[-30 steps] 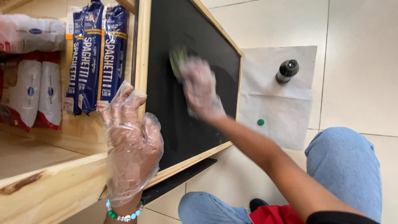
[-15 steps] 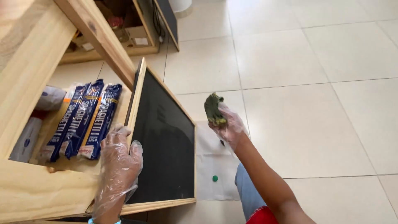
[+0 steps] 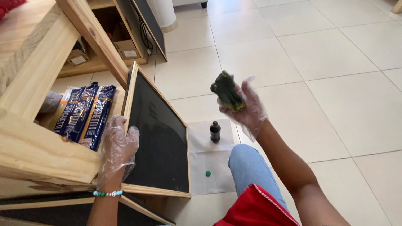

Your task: The person sits on the floor and repeatedly pours liquid from a small bottle onto a green sponge, then wipes a black chalkboard surface. The person repositions the board slightly and continues wiping different areas of the board with the sponge.

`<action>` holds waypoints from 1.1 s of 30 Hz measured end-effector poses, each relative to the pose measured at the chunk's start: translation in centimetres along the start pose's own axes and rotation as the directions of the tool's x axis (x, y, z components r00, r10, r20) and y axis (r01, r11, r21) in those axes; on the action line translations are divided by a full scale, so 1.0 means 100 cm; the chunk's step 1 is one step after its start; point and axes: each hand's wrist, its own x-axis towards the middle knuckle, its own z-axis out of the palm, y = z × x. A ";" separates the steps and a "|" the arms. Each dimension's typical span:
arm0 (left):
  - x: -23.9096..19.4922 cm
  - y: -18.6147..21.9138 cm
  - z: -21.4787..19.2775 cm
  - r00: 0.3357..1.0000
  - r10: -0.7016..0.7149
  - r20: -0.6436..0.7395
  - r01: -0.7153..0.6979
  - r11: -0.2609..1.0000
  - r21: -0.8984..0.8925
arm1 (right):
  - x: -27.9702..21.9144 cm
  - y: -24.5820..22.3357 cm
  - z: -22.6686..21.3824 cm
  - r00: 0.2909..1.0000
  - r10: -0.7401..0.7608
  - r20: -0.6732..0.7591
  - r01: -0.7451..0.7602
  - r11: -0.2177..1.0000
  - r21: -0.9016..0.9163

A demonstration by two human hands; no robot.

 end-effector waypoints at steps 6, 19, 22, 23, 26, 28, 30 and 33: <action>0.001 0.012 -0.010 0.999 0.002 -0.034 -0.003 1.000 -0.006 | -0.005 -0.015 0.000 0.990 -0.118 0.079 0.106 0.984 0.141; 0.004 0.005 -0.003 1.000 -0.029 0.008 0.029 1.000 -0.001 | 0.018 0.022 -0.036 0.808 -0.589 0.021 0.067 0.057 -0.996; -0.001 0.012 -0.010 0.999 -0.034 0.017 0.034 0.999 0.008 | 0.005 0.036 -0.016 0.865 -0.405 -0.296 0.018 0.614 -0.789; -0.002 0.015 -0.015 1.000 -0.027 0.012 0.027 1.000 0.015 | 0.004 0.040 -0.012 0.872 -0.366 -0.325 0.005 0.672 -0.741; 0.002 0.005 -0.005 1.000 0.003 0.003 -0.003 1.000 0.022 | -0.002 0.042 -0.041 0.912 -0.187 -0.365 -0.024 0.863 -0.504; -0.001 0.008 -0.010 1.000 0.008 0.005 -0.009 0.999 0.033 | 0.000 0.044 -0.060 0.913 -0.174 -0.369 -0.016 0.888 -0.459; -0.001 0.010 -0.011 1.000 0.017 0.006 -0.017 0.999 0.039 | 0.002 0.041 -0.074 0.912 -0.167 -0.373 -0.003 0.910 -0.416; -0.004 0.011 -0.015 1.000 0.024 0.003 -0.024 0.998 0.065 | 0.003 0.033 -0.095 0.886 -0.208 -0.415 0.026 0.916 -0.401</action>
